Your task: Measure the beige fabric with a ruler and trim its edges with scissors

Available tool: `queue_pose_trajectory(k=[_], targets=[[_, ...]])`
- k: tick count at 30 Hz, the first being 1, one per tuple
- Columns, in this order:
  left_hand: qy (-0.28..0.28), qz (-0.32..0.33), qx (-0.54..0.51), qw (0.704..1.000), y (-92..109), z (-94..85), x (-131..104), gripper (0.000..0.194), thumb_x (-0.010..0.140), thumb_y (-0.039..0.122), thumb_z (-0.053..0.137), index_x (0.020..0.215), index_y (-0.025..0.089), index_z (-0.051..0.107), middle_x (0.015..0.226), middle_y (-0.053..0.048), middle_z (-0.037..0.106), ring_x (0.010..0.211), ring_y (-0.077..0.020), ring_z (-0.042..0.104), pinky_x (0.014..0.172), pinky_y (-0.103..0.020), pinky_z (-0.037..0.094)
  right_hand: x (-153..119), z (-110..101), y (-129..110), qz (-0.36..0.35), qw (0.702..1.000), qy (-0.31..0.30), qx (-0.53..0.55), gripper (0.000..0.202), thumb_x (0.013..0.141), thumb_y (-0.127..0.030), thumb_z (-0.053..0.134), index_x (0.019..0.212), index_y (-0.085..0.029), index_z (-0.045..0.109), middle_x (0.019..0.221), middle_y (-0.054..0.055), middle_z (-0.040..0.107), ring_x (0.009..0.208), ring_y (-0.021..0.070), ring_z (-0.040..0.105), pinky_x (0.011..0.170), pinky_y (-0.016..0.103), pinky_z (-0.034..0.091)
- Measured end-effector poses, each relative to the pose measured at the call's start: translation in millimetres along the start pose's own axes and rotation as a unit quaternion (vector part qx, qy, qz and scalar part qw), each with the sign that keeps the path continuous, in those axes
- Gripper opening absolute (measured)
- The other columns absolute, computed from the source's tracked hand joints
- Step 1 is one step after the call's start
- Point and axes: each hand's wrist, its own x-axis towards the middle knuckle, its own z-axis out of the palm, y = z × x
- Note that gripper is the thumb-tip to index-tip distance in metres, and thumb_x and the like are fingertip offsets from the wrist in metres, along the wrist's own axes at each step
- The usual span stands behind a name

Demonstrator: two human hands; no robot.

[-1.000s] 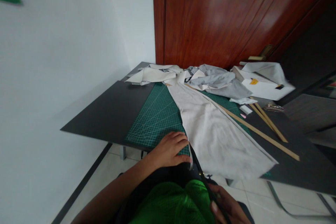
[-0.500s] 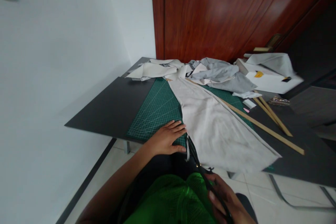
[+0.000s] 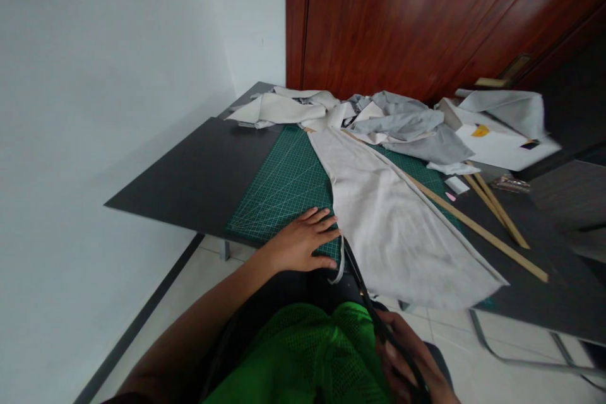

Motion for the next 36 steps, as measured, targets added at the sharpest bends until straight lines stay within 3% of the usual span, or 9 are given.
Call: queue_pose_trajectory(k=[6,11,21,28,36], targets=[[0.007,-0.002,0.002,1.0,2,-0.8,0,0.075,0.097,0.072,0.061,0.154,0.023,0.056,0.167,-0.009,0.047,0.16,-0.0328,0.034,0.134,-0.05,0.02,6,12,-17,-0.019,0.999,0.008,-0.029,0.059,0.079,-0.065,0.086,0.118,-0.027,0.064,0.063,-0.01,0.046,0.046,0.0052,0.031,0.042,0.019,0.022],[0.011,0.0,-0.001,1.0,2,-0.6,0,0.075,0.097,0.072,0.062,0.154,0.022,0.056,0.166,-0.009,0.049,0.16,-0.033,0.034,0.134,-0.051,0.021,12,18,-28,-0.023,0.998,0.007,-0.052,0.071,0.076,-0.07,0.087,0.123,-0.023,0.06,0.065,-0.01,0.047,0.048,0.006,0.035,0.041,0.017,0.029],[0.0,-0.001,-0.004,1.0,2,-1.3,0,0.078,0.097,0.072,0.062,0.155,0.02,0.056,0.167,-0.009,0.046,0.16,-0.0336,0.034,0.134,-0.051,0.02,23,13,-36,-0.03,0.995,-0.028,-0.095,0.077,0.08,-0.072,0.082,0.132,-0.022,0.054,0.063,-0.012,0.046,0.045,0.0054,0.034,0.038,0.017,0.03],[0.005,-0.002,-0.003,1.0,0,1.2,0,0.08,0.096,0.075,0.06,0.156,0.023,0.054,0.167,-0.008,0.047,0.161,-0.0316,0.033,0.134,-0.049,0.02,22,12,-35,-0.028,0.994,-0.014,-0.101,0.081,0.08,-0.071,0.083,0.137,-0.023,0.052,0.061,-0.013,0.044,0.045,0.0056,0.035,0.039,0.016,0.029],[-0.001,0.006,-0.007,1.0,1,-1.2,-1,0.071,0.099,0.069,0.06,0.155,0.026,0.055,0.167,-0.006,0.047,0.161,-0.033,0.031,0.134,-0.05,0.018,25,8,-34,-0.014,0.995,-0.033,-0.098,0.081,0.08,-0.072,0.082,0.137,-0.022,0.05,0.06,-0.014,0.041,0.045,0.0062,0.034,0.037,0.015,0.03]])
